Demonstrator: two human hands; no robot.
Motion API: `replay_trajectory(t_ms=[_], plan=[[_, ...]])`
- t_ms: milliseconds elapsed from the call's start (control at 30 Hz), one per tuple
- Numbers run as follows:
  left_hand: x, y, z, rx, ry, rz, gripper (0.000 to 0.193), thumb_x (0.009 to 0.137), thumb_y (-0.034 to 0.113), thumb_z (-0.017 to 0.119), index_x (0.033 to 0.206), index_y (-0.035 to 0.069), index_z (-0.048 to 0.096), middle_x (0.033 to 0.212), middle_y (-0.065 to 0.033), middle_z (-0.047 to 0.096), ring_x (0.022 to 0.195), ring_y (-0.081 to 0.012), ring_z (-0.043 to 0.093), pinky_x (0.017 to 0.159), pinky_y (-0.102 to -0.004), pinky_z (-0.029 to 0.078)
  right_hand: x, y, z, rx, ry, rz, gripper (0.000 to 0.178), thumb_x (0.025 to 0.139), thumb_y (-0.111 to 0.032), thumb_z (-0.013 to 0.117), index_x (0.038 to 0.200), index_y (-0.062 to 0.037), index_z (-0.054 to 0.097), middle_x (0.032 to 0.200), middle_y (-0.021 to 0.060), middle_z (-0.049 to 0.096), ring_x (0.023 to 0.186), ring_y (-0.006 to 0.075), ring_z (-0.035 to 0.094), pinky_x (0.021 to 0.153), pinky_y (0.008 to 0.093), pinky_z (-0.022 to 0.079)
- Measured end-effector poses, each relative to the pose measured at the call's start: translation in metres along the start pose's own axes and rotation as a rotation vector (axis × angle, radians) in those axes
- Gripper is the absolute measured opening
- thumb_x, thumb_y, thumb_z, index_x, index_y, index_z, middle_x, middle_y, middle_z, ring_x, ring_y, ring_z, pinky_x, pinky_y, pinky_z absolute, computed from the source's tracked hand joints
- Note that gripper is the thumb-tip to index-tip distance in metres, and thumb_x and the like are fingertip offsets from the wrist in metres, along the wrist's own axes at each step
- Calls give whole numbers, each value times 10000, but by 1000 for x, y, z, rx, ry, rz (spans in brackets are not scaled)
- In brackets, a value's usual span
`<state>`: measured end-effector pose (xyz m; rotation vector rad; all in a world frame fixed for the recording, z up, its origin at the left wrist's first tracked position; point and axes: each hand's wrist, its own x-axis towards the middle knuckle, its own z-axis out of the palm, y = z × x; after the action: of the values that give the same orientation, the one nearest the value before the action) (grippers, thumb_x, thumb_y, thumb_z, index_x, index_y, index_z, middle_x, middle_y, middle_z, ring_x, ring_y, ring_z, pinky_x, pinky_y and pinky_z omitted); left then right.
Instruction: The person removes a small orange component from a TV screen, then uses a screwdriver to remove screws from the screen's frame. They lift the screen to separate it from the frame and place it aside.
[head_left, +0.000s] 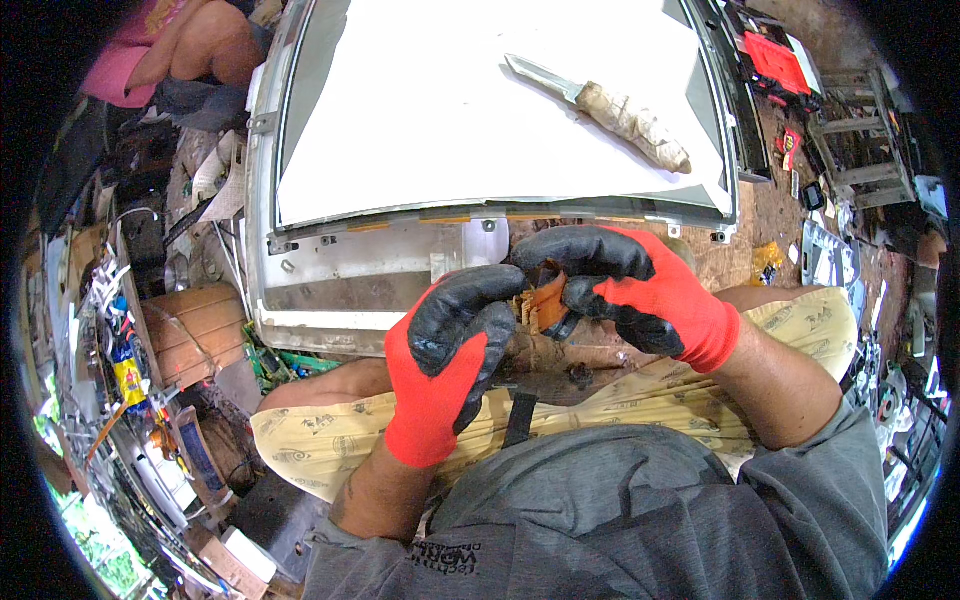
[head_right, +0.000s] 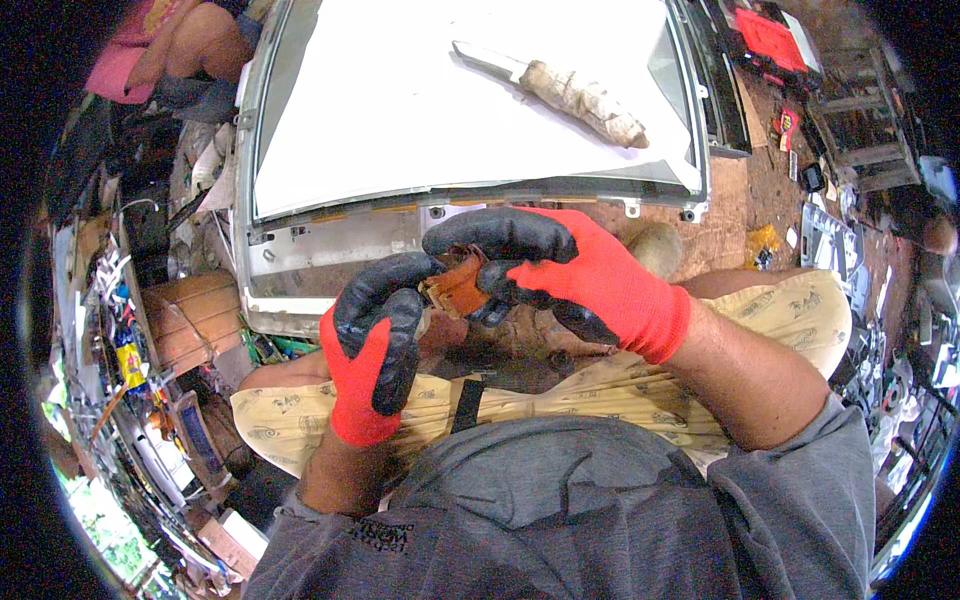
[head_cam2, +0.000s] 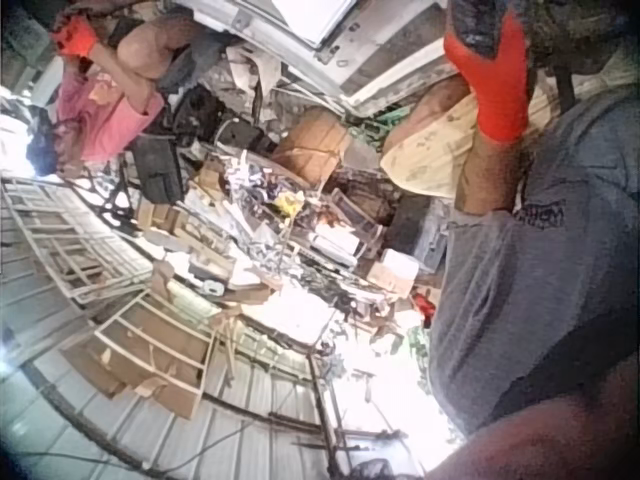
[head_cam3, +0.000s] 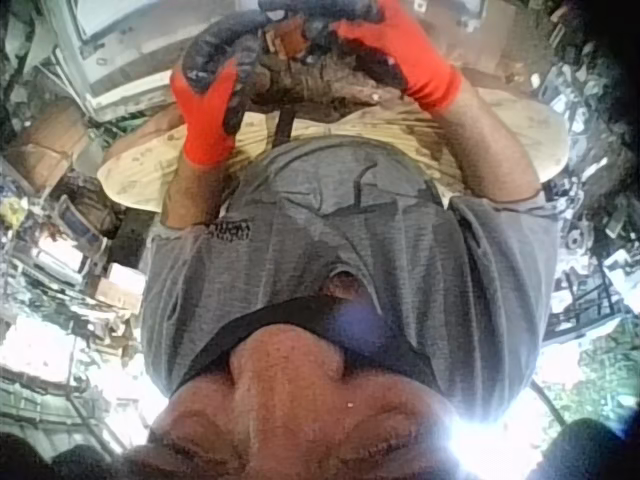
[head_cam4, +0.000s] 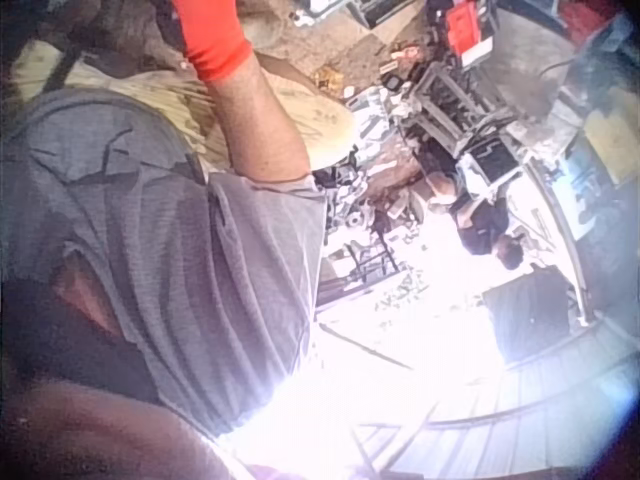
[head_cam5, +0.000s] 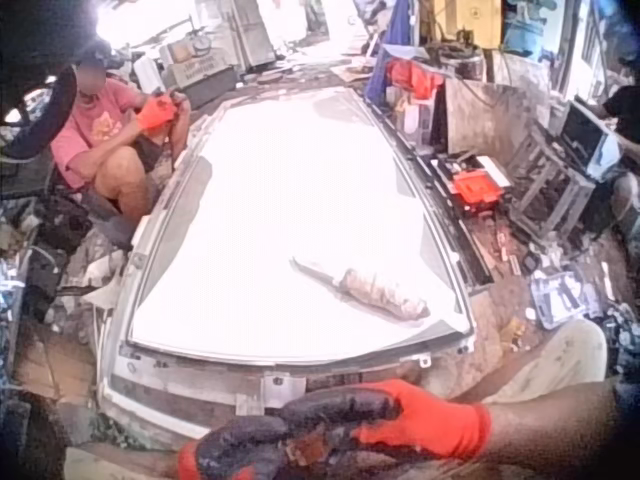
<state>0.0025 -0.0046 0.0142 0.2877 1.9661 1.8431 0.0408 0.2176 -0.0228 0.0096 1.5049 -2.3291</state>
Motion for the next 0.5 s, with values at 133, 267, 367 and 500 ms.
replay_trajectory(t_ms=[133,267,367,500], plan=[[-1,0,-2,-20,-15,-71,284,835,-27,555,1104,-62,636,1067,-101,652,955,-141,604,865,-272,478,-1,-3,3,20,-3,-22,486,831,-138,609,1307,-51,567,1245,50,620,1129,160,570,950,321,472],[1,-4,-1,69,9,-36,224,873,17,580,1073,-44,660,1010,-77,669,895,-124,602,815,-266,484,-1,-5,2,-11,-13,15,493,830,-141,614,1312,-52,564,1268,53,608,1143,157,559,958,317,464],[3,-2,-1,86,36,-170,185,904,48,599,1057,-27,672,963,-62,679,871,-115,603,797,-266,488,-1,-6,1,14,-18,28,497,834,-144,619,1318,-46,556,1281,58,600,1151,156,553,962,317,461],[3,-8,0,44,75,-202,158,928,75,606,1044,-6,677,904,-34,673,797,-90,583,724,-247,479,0,-3,2,29,-7,-2,512,835,-149,636,1325,-31,543,1286,71,595,1161,162,548,970,319,457]])
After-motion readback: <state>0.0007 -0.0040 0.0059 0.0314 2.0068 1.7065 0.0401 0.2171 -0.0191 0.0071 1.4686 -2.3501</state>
